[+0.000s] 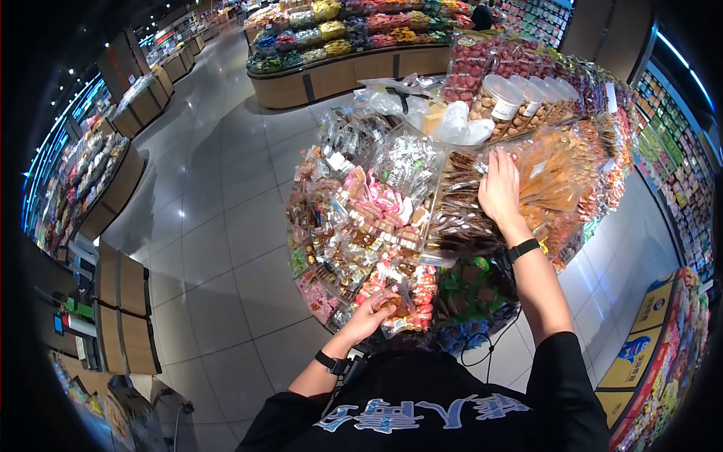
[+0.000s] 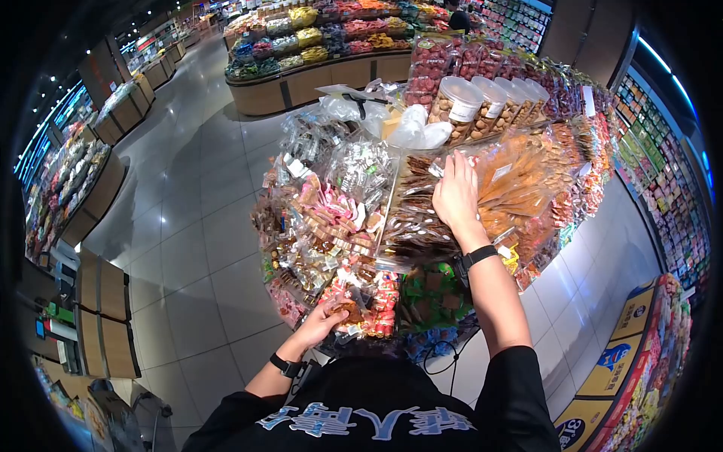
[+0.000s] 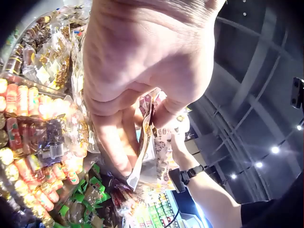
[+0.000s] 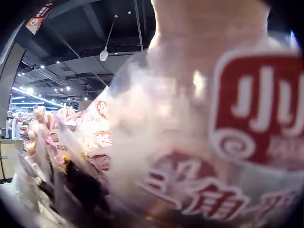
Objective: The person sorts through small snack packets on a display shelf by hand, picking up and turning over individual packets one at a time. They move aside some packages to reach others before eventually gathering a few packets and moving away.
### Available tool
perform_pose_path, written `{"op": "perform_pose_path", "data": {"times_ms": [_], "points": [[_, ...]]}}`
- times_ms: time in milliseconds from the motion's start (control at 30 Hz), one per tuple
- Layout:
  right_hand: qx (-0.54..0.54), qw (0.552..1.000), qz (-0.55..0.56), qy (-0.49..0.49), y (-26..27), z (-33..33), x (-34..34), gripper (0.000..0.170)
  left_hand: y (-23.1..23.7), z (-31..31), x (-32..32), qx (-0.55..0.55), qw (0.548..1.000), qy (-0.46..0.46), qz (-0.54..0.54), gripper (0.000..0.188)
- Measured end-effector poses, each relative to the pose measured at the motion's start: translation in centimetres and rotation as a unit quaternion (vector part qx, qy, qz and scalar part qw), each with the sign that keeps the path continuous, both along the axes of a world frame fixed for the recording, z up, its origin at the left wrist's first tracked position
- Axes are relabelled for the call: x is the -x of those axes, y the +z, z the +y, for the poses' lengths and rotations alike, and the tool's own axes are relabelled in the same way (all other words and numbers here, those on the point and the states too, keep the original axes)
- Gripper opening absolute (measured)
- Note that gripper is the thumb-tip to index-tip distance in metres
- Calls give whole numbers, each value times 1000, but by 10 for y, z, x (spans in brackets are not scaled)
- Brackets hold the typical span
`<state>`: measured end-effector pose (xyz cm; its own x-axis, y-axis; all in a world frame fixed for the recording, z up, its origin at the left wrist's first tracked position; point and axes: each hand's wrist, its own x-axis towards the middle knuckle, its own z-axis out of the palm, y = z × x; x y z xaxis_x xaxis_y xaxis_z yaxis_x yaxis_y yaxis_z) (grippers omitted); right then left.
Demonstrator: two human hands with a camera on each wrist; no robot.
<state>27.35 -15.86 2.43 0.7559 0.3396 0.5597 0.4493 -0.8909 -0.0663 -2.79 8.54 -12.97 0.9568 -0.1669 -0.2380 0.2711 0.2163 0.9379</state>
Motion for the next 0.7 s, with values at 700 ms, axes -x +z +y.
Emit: {"op": "perform_pose_path", "data": {"times_ms": [700], "points": [[8, 865, 426, 266, -6, 10, 201, 44, 84, -32, -25, -209, 939, 25, -271, 25]]}}
